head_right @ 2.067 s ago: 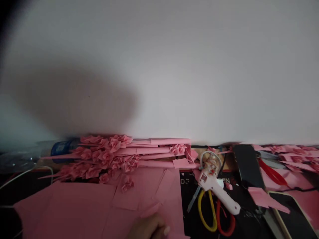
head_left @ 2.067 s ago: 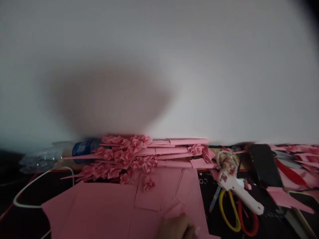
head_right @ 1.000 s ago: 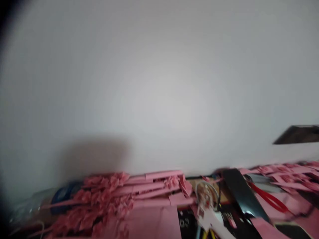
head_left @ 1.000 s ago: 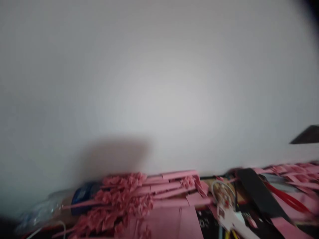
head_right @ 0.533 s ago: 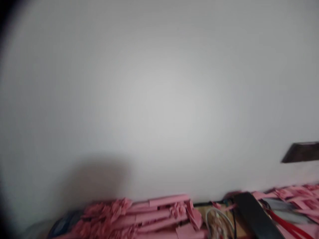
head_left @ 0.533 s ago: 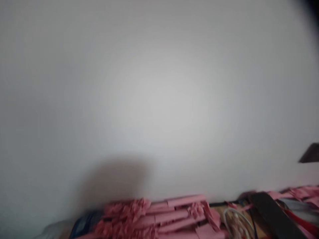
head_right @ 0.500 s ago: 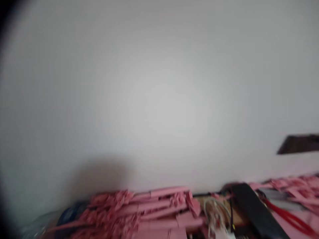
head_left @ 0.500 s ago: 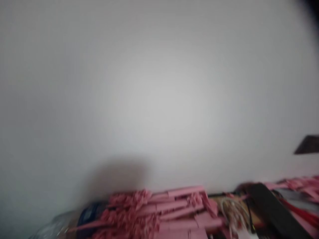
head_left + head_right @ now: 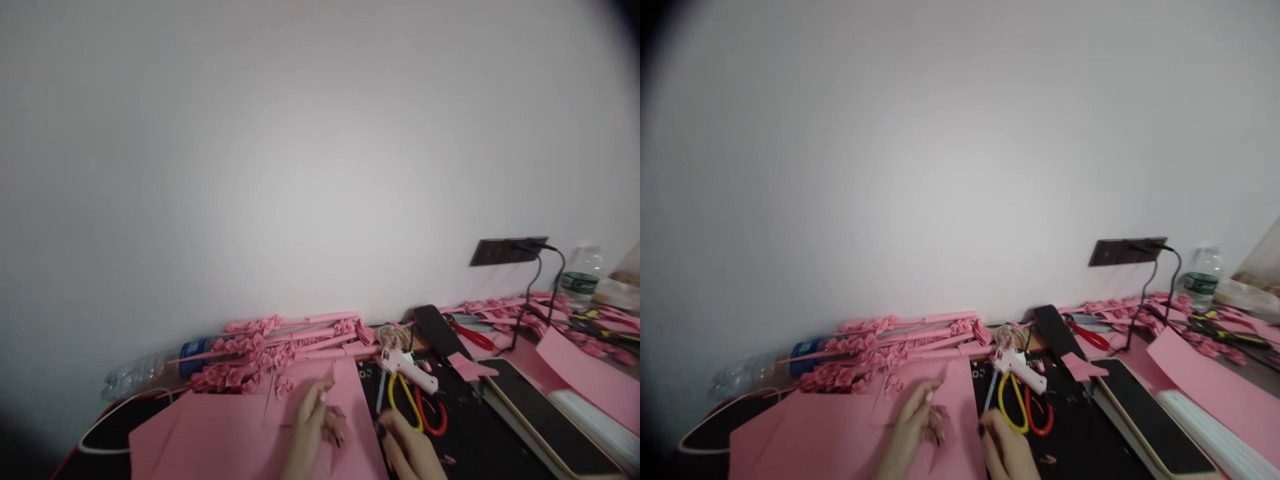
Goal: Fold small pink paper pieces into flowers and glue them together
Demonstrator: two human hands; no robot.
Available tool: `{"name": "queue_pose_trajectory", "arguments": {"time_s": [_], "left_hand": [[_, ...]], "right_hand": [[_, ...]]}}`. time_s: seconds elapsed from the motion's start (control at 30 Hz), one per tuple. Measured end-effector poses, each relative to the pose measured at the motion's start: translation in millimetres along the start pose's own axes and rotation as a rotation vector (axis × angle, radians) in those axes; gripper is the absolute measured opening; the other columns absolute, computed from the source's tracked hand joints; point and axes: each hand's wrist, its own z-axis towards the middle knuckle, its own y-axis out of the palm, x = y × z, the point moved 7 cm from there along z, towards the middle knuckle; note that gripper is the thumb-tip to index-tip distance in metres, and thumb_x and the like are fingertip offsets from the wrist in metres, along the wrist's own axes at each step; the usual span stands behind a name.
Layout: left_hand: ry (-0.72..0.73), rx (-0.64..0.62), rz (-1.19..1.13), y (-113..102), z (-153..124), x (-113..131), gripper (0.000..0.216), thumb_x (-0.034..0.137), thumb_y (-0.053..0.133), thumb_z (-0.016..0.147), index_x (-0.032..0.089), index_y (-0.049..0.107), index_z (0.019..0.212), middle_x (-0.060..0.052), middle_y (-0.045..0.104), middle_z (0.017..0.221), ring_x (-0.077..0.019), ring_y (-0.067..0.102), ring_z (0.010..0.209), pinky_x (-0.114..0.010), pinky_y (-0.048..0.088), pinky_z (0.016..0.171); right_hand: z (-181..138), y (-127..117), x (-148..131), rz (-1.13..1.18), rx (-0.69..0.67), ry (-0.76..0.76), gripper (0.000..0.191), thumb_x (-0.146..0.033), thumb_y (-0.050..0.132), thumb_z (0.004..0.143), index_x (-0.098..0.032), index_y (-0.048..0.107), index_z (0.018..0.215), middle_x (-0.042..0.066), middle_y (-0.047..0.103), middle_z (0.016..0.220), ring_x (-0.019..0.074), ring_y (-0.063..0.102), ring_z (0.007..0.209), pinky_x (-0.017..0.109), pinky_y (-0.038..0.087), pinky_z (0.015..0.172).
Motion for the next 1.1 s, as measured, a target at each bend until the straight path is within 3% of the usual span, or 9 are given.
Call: {"name": "queue_pose_trajectory", "arguments": {"time_s": [0.1,0.27,0.4,0.57,0.77,0.9,1.03,1.1], "left_hand": [[0.044,0.014,-0.067,-4,-2,8,0.058,0.050,0.063,0.065,0.012,0.048,0.107,-0.002,0.062,0.060,-0.0117,0.054,0.043,-0.021,0.033,0.044],[0.045,-0.012,-0.145,-8,3,6,0.053,0.044,0.065,0.066,0.013,0.049,0.106,0.003,0.056,0.052,-0.0089,0.048,0.040,-0.019,0.029,0.042],[0.003,-0.043,-0.113,-11,9,-7,0.054,0.048,0.065,0.066,0.013,0.053,0.105,0.004,0.054,0.048,-0.0083,0.047,0.037,-0.018,0.025,0.040],[-0.027,-0.069,-0.129,-11,10,-12,0.051,0.051,0.067,0.062,0.016,0.055,0.096,0.004,0.053,0.047,-0.0082,0.047,0.035,-0.018,0.023,0.039],[-0.023,-0.065,-0.150,-11,10,-9,0.051,0.050,0.067,0.064,0.014,0.055,0.098,0.003,0.054,0.050,-0.0074,0.046,0.037,-0.019,0.023,0.040],[-0.042,-0.073,-0.165,-12,11,-10,0.052,0.051,0.068,0.063,0.016,0.055,0.099,0.003,0.054,0.050,-0.0080,0.047,0.038,-0.019,0.026,0.040],[-0.022,-0.119,-0.058,-6,6,-4,0.051,0.053,0.063,0.068,0.015,0.053,0.102,0.002,0.055,0.054,-0.0078,0.049,0.038,-0.019,0.029,0.040],[-0.004,-0.120,0.055,-2,2,0,0.050,0.056,0.059,0.071,0.016,0.052,0.100,0.003,0.054,0.055,-0.0085,0.049,0.038,-0.019,0.032,0.038]], "right_hand": [[25,28,12,0.369,-0.010,0.182,0.013,-0.024,0.042,0.084,-0.018,0.052,0.088,-0.004,0.046,0.057,0.0115,0.045,0.051,0.020,0.037,0.049],[53,71,14,0.747,-0.055,0.351,0.018,-0.027,0.045,0.080,-0.016,0.051,0.093,-0.007,0.042,0.052,0.0089,0.034,0.042,0.020,0.029,0.043],[55,87,10,0.989,-0.092,0.388,0.022,-0.038,0.053,0.077,-0.017,0.053,0.082,-0.007,0.041,0.050,0.0064,0.029,0.039,0.019,0.026,0.040],[42,97,26,1.120,-0.083,0.606,0.044,-0.055,0.060,0.068,-0.017,0.051,0.088,-0.010,0.039,0.044,0.0047,0.027,0.034,0.017,0.018,0.036],[45,101,24,1.134,-0.167,0.533,0.041,-0.056,0.057,0.073,-0.016,0.048,0.071,-0.010,0.035,0.040,0.0030,0.026,0.032,0.016,0.015,0.034],[48,103,19,1.103,-0.232,0.447,0.032,-0.046,0.059,0.075,-0.017,0.046,0.071,-0.010,0.036,0.043,0.0027,0.026,0.033,0.015,0.017,0.034],[53,99,7,1.055,-0.316,0.282,0.017,-0.031,0.057,0.077,-0.015,0.051,0.078,-0.006,0.047,0.051,0.0061,0.040,0.041,0.017,0.029,0.041],[56,94,4,1.031,-0.308,0.272,0.009,-0.023,0.056,0.075,-0.015,0.053,0.077,-0.005,0.051,0.055,0.0080,0.045,0.046,0.018,0.033,0.044]]}}
